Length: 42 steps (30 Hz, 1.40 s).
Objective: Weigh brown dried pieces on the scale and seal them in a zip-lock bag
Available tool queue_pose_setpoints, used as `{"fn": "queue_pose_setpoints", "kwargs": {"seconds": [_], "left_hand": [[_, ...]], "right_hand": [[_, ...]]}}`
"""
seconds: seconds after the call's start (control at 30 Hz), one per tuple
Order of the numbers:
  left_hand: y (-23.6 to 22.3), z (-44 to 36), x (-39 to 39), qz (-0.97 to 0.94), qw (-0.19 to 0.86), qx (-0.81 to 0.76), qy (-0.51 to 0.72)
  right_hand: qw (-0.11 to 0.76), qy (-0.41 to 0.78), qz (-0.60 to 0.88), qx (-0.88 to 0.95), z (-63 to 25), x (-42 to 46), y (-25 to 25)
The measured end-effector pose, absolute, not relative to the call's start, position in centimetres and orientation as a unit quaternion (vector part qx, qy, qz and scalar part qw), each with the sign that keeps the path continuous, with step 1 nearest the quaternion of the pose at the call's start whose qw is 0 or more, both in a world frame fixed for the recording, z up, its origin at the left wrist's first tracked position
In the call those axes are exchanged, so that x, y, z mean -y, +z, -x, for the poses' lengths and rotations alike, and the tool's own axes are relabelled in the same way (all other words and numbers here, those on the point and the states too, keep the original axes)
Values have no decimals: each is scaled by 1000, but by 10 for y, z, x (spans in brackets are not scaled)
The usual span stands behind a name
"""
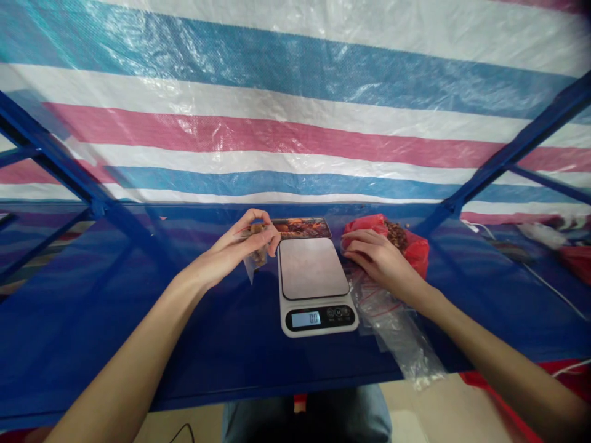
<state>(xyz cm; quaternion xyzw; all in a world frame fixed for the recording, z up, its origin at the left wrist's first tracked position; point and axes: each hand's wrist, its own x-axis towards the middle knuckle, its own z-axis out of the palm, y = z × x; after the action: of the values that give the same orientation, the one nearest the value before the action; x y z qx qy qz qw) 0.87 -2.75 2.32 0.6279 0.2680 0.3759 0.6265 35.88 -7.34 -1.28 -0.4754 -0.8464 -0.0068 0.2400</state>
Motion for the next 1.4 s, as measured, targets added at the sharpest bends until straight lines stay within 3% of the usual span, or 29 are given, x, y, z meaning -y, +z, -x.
{"fn": "queue_pose_setpoints", "kwargs": {"seconds": [0.13,0.47,0.73,1.03,1.27,1.4], "left_hand": [[30,-10,28,-616,601,-286,422],[38,-7,24,-552,574,-322,512],[36,-3,22,-530,559,-355,529],[30,-6,13,-541,489,-411,548],[25,-2,7,-595,411,-429,541],[24,-3,8,-641,393,-427,502]], "right_hand": [[270,-25,461,845,-360,71,-11],[159,1,479,863,-373,72,-10],[271,24,436,858,-312,65,41],[57,18,313,948,-183,16,7],[44,0,261,964,-167,30,1],[73,102,286,950,-186,42,26]]}}
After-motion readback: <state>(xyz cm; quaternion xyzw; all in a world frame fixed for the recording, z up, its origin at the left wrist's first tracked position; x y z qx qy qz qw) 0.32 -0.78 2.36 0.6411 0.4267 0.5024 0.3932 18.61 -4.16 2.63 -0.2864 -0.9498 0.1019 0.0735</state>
